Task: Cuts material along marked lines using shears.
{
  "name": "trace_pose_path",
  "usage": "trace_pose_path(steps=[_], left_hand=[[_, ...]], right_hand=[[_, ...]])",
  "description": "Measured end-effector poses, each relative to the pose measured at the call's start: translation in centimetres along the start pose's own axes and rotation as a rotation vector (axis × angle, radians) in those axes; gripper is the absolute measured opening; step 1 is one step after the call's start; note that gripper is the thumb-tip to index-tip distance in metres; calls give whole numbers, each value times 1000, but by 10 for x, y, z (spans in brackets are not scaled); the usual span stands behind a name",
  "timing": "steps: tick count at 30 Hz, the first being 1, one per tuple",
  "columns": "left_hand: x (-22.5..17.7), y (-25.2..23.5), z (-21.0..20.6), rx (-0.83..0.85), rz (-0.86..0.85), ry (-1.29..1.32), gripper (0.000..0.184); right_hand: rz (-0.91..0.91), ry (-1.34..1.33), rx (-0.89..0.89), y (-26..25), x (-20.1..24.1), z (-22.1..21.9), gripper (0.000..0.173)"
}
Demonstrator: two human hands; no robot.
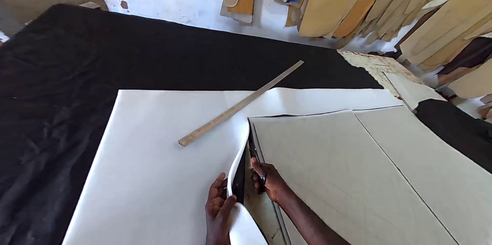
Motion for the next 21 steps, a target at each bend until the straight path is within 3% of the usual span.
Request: trace_pose_path(steps=[8, 16, 21], left_hand=[[0, -1, 2, 9, -16, -34, 69], [0, -3, 10, -25, -35, 17, 67], [-1, -4, 12, -30, -56, 52, 68]], right_hand=[[30, -27, 34, 0, -6, -4, 43], [-23, -68, 167, 27, -19, 8, 55], [-62, -126, 215, 17, -11, -2, 58]])
Point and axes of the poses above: each hand's wrist, its own y-axis away from the middle knuckle, its own z-axis out of the back of the hand, x = y × z, the point moved 9 cm from there along -y, towards the middle knuckle, and after that the axes turned 5 degrees about -y, right-handed, at the moved point
